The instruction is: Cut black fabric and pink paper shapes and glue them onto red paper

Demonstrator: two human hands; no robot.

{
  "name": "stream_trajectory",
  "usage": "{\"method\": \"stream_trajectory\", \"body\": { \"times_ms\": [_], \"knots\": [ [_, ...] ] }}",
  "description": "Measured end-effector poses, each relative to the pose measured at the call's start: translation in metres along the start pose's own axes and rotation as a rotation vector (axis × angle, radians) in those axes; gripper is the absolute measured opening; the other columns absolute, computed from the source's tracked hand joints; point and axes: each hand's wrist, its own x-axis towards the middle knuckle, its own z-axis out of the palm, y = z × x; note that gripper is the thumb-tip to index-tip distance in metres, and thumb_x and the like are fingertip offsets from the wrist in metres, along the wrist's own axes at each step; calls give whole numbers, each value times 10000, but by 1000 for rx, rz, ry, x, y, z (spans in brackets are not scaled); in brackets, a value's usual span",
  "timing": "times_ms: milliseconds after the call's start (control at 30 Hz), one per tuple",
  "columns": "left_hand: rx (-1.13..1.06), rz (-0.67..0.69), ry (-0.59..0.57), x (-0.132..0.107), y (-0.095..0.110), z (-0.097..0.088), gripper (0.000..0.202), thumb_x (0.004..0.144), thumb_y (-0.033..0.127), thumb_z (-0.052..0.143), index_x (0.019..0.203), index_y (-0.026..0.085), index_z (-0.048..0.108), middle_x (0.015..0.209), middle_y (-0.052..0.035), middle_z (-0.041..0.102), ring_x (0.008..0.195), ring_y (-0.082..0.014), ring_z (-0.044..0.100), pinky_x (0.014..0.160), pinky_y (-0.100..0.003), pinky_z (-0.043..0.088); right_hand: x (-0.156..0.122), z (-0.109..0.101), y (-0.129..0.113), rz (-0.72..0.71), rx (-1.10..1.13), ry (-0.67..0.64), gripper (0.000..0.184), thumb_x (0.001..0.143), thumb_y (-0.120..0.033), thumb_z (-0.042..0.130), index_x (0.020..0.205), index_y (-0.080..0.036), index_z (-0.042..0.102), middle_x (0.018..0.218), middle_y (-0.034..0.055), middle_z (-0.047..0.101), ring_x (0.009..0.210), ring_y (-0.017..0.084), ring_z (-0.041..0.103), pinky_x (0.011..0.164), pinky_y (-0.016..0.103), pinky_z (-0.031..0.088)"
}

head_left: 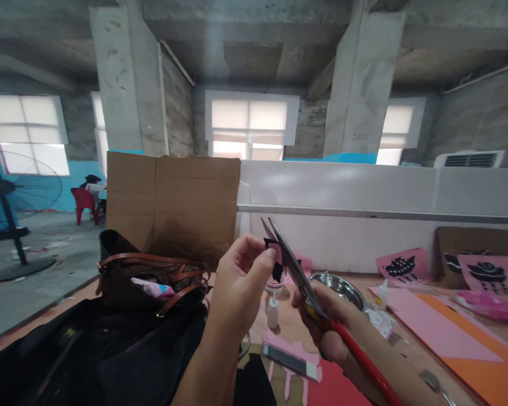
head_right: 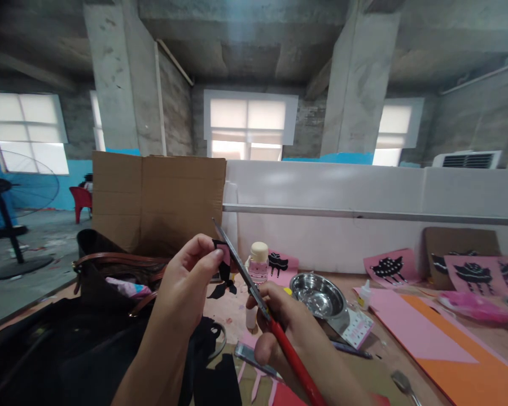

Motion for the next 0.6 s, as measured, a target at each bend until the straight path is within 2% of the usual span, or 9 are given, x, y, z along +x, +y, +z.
{"method": "stream_trajectory", "body": {
  "times_ms": [167,267,367,600],
  "knots": [
    [-1,-18,-3,-2,1,2,211,743,276,728,725,194,534,653,39,607,619,-105,552,616,-212,400,-1,-1,-1,-5,59,45,295,798,-478,654,998,-261,657,835,74,676,815,276,668,721,387,562],
    [14,-10,-10,0,1,1,206,749,278,722,719,194,537,646,41,599,616,-105,552,609,-211,394,0,-2,-6,3,61,9,292,788,-477,674,988,-266,652,785,62,655,788,266,666,716,379,561],
    [18,1,-29,0,0,-1,200,754,279,721,722,192,543,655,39,602,623,-106,554,617,-213,405,0,-2,-10,-3,77,-23,323,784,-517,688,975,-259,651,817,70,656,774,257,669,685,363,557],
    [11,4,-15,0,-2,-1,187,766,270,714,733,189,549,667,41,596,645,-110,565,636,-217,404,-3,0,-7,-97,55,38,327,779,-517,691,993,-273,653,704,36,624,727,241,605,670,347,515]
  ]
}}
